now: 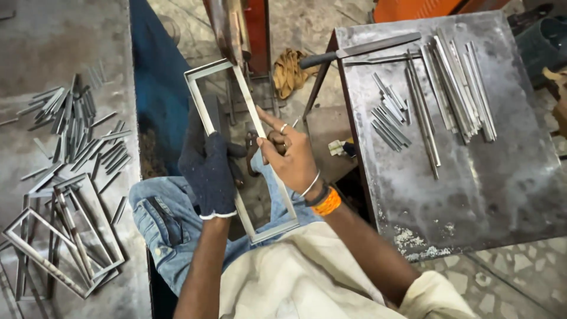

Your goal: The person repeatedly picks up short metal rods, joins them into rectangular frames, and welds the corners using a handheld welding torch. Finished frames are placed on a metal table to the left.

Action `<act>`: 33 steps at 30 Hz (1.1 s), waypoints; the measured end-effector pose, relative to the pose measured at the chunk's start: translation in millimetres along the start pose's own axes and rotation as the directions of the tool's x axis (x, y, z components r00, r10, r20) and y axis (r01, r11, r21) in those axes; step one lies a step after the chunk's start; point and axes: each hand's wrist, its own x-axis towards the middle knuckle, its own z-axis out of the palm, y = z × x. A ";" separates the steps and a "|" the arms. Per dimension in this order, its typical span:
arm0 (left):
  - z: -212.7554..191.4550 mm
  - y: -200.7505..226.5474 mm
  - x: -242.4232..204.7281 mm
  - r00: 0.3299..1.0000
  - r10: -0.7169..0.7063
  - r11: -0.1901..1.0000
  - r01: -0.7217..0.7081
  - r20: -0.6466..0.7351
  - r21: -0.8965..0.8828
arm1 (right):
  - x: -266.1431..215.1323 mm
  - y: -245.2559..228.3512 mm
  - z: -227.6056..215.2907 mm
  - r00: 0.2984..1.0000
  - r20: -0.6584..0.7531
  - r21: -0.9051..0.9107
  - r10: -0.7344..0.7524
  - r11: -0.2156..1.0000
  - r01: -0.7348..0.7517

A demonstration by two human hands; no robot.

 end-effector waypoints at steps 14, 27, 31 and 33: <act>68.6 -35.7 -13.4 0.907 0.192 0.945 -0.274 0.375 0.179 | 155.9 -46.1 -76.3 0.783 0.588 -0.808 -0.205 -0.104 0.580; 68.3 -10.4 69.3 0.996 0.058 0.990 -0.048 -0.071 0.132 | 172.7 -43.6 -73.0 0.763 0.625 -0.698 -0.163 0.320 0.640; 69.1 -35.3 78.3 0.953 0.269 0.957 -0.247 -0.141 0.154 | 173.6 -30.2 -80.5 0.743 0.643 -0.614 -0.189 0.454 0.646; 68.8 -39.6 80.4 0.958 0.244 0.960 -0.217 -0.150 0.176 | 172.8 -28.1 -80.2 0.748 0.638 -0.615 -0.182 0.465 0.637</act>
